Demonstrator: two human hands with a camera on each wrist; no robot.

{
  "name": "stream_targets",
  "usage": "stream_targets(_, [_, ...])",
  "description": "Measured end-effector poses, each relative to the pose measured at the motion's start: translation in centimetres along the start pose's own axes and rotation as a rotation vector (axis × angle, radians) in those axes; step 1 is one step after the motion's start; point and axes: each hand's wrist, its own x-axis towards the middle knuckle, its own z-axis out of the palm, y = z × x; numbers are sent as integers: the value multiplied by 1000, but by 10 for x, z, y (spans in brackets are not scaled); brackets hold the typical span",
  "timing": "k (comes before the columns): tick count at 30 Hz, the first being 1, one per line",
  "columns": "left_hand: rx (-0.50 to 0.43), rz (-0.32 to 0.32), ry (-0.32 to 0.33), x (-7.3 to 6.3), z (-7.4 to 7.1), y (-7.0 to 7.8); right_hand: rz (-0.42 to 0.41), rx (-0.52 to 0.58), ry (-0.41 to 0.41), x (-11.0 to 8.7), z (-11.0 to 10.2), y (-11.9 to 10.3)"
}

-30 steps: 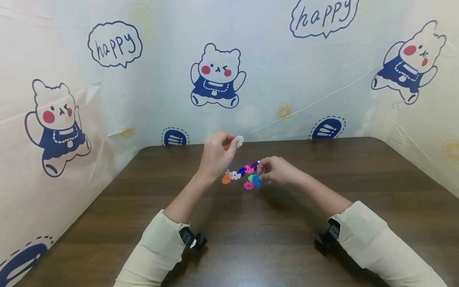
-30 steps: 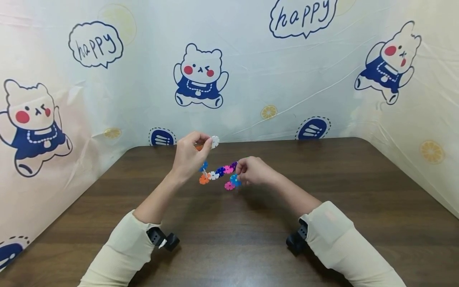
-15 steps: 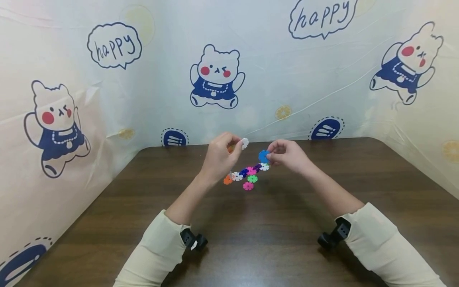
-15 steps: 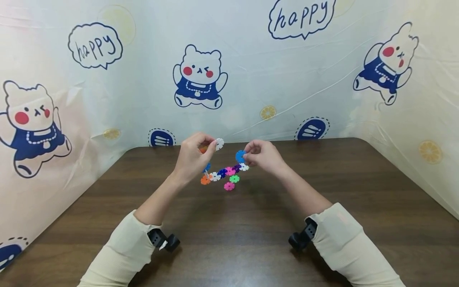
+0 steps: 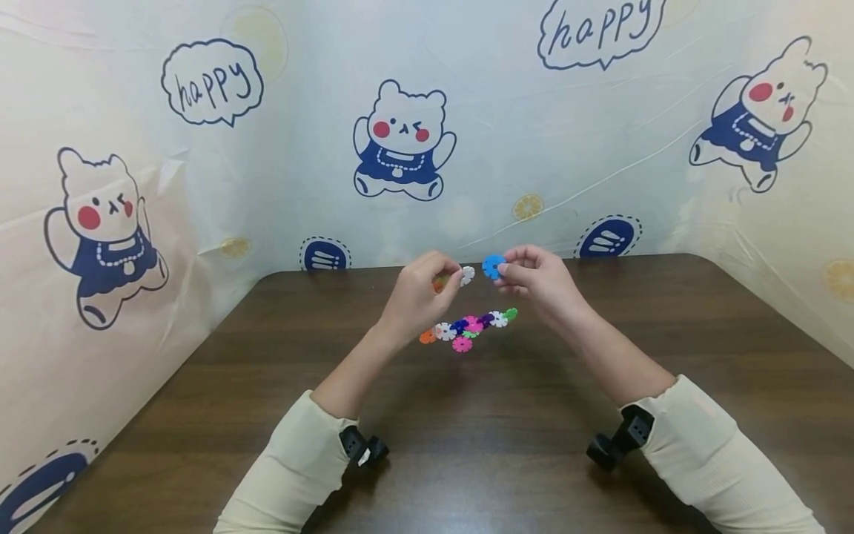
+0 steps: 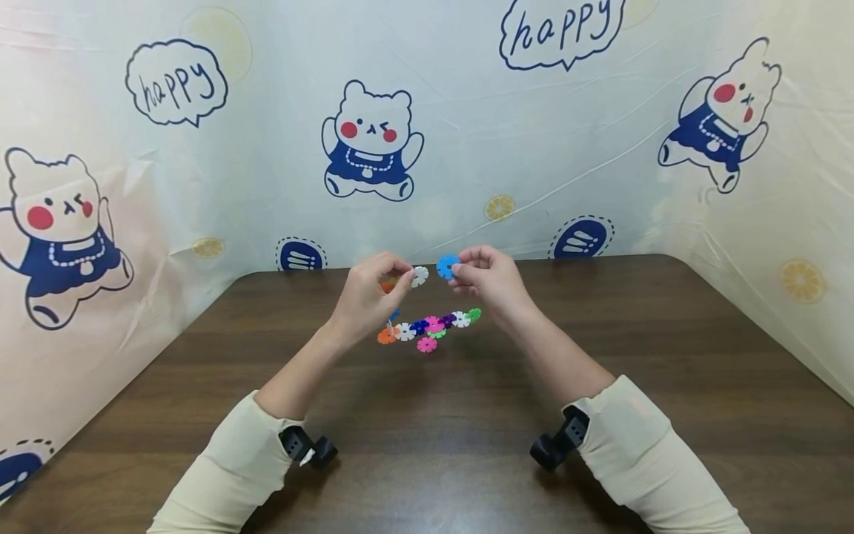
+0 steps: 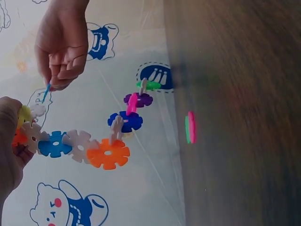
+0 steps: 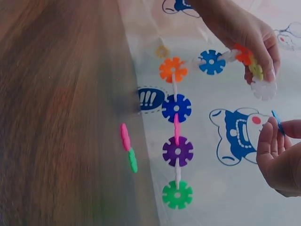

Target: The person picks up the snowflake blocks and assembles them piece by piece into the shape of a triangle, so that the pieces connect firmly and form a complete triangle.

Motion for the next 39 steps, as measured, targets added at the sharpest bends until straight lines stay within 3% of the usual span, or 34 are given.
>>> stream_targets(5, [14, 16, -9, 0, 1, 2, 6, 57, -8, -2, 5, -4])
stream_targets(16, [26, 67, 0, 0, 4, 2, 11, 74, -13, -6, 11, -5])
stream_targets(34, [-23, 61, 96, -3, 11, 4, 107, 174, -33, 3, 16, -5])
stream_targets(39, [-3, 95, 115, -4, 14, 5, 124, 164, -32, 3, 17, -5])
